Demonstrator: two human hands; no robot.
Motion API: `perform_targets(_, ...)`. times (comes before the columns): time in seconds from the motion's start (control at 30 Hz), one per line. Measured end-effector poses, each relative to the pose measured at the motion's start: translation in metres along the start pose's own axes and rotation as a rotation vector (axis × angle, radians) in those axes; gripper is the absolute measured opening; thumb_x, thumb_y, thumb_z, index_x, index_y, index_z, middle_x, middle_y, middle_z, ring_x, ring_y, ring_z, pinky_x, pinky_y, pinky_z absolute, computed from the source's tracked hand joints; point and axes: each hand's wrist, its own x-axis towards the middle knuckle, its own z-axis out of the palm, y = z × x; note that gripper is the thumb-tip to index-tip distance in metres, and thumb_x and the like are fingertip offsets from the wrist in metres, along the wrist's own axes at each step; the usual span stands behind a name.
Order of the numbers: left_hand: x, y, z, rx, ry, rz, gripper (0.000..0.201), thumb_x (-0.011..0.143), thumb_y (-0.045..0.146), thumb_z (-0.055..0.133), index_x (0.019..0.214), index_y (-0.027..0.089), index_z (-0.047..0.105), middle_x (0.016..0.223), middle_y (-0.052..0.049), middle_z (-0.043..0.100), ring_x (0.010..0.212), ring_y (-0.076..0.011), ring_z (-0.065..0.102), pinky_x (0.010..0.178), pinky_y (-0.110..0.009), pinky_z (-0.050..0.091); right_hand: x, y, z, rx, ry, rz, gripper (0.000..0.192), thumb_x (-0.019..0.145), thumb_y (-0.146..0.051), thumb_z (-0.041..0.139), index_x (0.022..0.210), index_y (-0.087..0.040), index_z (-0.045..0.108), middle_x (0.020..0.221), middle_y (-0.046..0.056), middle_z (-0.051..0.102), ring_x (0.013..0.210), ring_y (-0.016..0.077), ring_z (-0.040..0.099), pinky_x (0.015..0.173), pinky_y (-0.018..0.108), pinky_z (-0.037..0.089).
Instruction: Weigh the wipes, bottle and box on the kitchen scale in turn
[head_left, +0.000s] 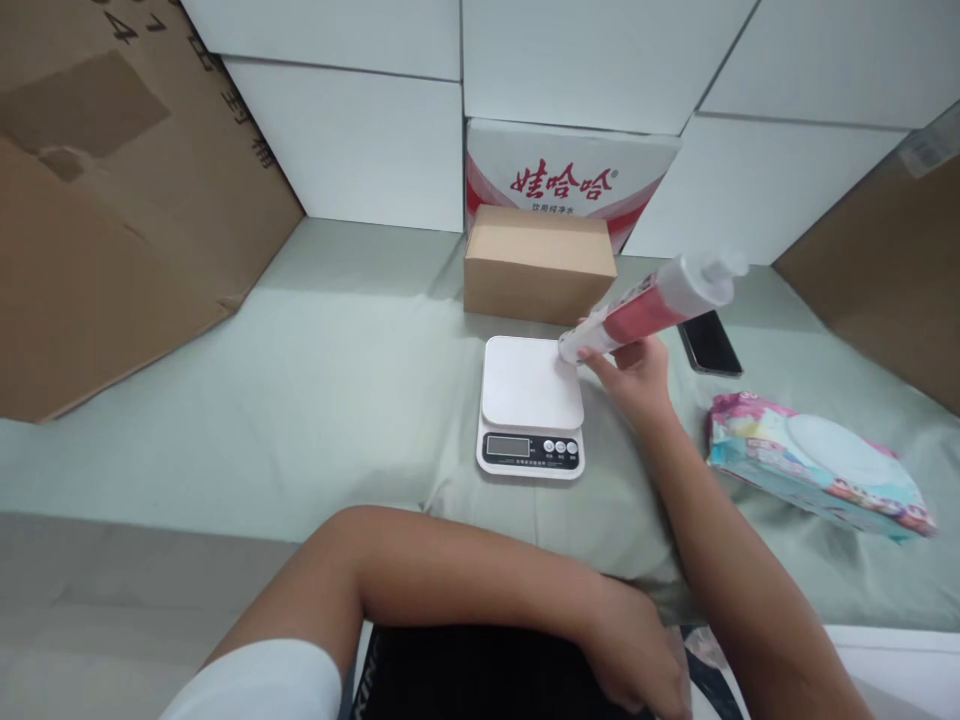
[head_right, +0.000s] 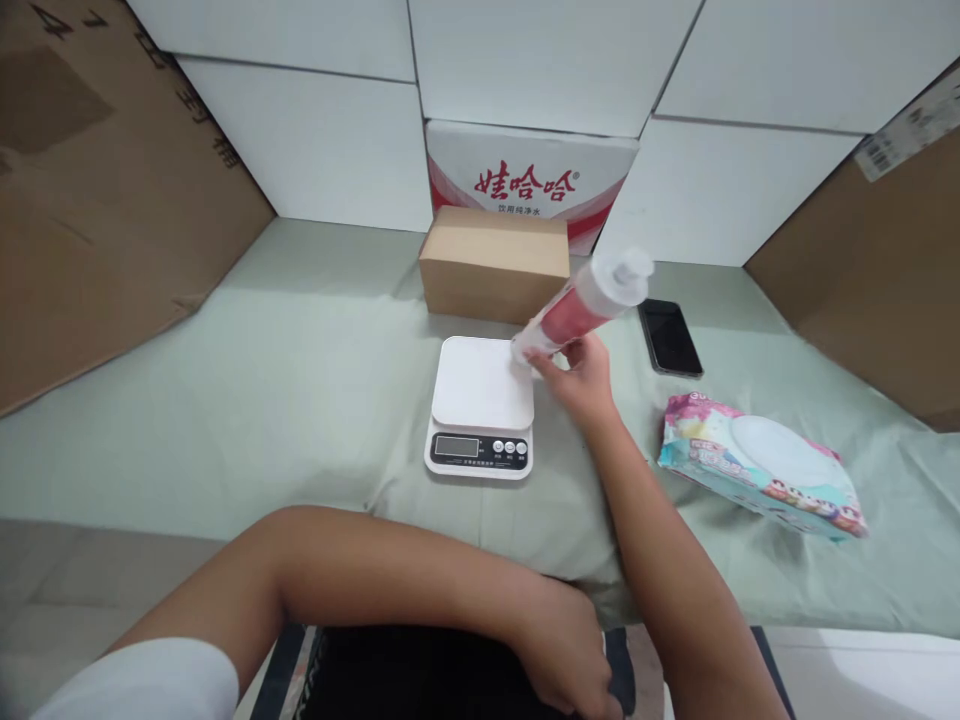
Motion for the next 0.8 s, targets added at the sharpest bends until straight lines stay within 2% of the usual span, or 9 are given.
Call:
perform_targets(0.1, -0.003, 0.004, -0.007, -0.017, -0.049, -0.026, 0.008, 0.074, 0.022, 0.077, 0.073, 0.031, 0.076, 0.073, -0.001, 0.073, 0.052, -0.0188, 0.057, 0.042, -0.031, 0.03, -0.013, -0.016, 0.017, -0.075, -0.127, -0.016, 0.043, 0.078, -0.054, 0.089, 0.103, -0.024, 0.072, 0.107, 0.009, 0.08, 0.102, 0.0309, 0.076, 0.095, 0.05, 0.061)
perform_targets(0.17, -0.007, 0.007, -0.015, -0.025, -0.088, -0.03, 0.008, 0.077, 0.022, 0.076, 0.075, 0.03, 0.075, 0.074, -0.001, 0.073, 0.056, -0.0191, 0.059, 0.043, -0.032, 0.031, -0.019, -0.021, 0.022, -0.137, -0.192, -0.028, 0.043, 0.079, -0.057, 0.087, 0.102, -0.024, 0.073, 0.102, 0.008, 0.08, 0.098, 0.0308, 0.075, 0.091, 0.049, 0.06)
perform_targets(0.27, -0.01, 0.01, -0.023, -0.02, -0.096, -0.034, 0.007, 0.079, 0.022, 0.075, 0.076, 0.029, 0.076, 0.075, -0.001, 0.073, 0.056, -0.0195, 0.059, 0.042, -0.033, 0.03, -0.021, -0.025, 0.026, -0.175, -0.222, -0.051, 0.045, 0.081, -0.061, 0.084, 0.105, -0.024, 0.072, 0.103, 0.008, 0.081, 0.094, 0.0298, 0.073, 0.086, 0.047, 0.059)
perform_targets(0.43, -0.007, 0.004, -0.011, -0.03, -0.01, 0.016, 0.011, 0.074, 0.021, 0.076, 0.071, 0.031, 0.076, 0.076, 0.0, 0.076, 0.053, -0.0188, 0.059, 0.041, -0.032, 0.031, -0.023, -0.033, 0.031, -0.179, -0.234, -0.042, 0.045, 0.083, -0.059, 0.083, 0.111, -0.024, 0.073, 0.109, 0.008, 0.081, 0.099, 0.0303, 0.072, 0.087, 0.046, 0.056)
perform_targets(0.53, -0.005, 0.002, 0.0, 0.024, 0.041, 0.027, 0.01, 0.076, 0.021, 0.075, 0.074, 0.03, 0.078, 0.077, -0.001, 0.077, 0.05, -0.0175, 0.057, 0.04, -0.032, 0.03, -0.026, -0.035, 0.034, -0.158, -0.262, -0.021, 0.044, 0.085, -0.058, 0.082, 0.112, -0.024, 0.072, 0.11, 0.008, 0.08, 0.099, 0.0291, 0.072, 0.087, 0.044, 0.056)
perform_targets(0.6, -0.005, 0.002, 0.002, 0.054, 0.07, 0.026, 0.01, 0.076, 0.021, 0.075, 0.075, 0.03, 0.078, 0.077, -0.001, 0.077, 0.048, -0.0172, 0.056, 0.04, -0.033, 0.029, -0.026, -0.032, 0.034, -0.144, -0.261, -0.024, 0.05, 0.082, -0.062, 0.083, 0.113, -0.025, 0.071, 0.113, 0.008, 0.079, 0.102, 0.0295, 0.071, 0.088, 0.044, 0.056)
perform_targets(0.7, -0.006, 0.003, 0.001, 0.058, 0.028, 0.021, 0.008, 0.077, 0.021, 0.074, 0.077, 0.029, 0.078, 0.077, -0.003, 0.076, 0.049, -0.0175, 0.056, 0.04, -0.033, 0.03, -0.021, -0.021, 0.029, -0.049, -0.145, -0.057, 0.058, 0.083, -0.073, 0.075, 0.118, -0.026, 0.07, 0.121, 0.008, 0.077, 0.109, 0.0292, 0.07, 0.089, 0.043, 0.055)
perform_targets(0.8, -0.007, 0.001, 0.001, 0.039, 0.004, 0.035, 0.008, 0.077, 0.021, 0.073, 0.076, 0.028, 0.076, 0.075, -0.003, 0.075, 0.05, -0.0181, 0.056, 0.04, -0.033, 0.031, -0.012, -0.006, 0.022, 0.117, 0.117, -0.007, 0.047, 0.095, -0.07, 0.058, 0.111, -0.027, 0.071, 0.112, 0.005, 0.077, 0.1, 0.0223, 0.071, 0.079, 0.036, 0.053)
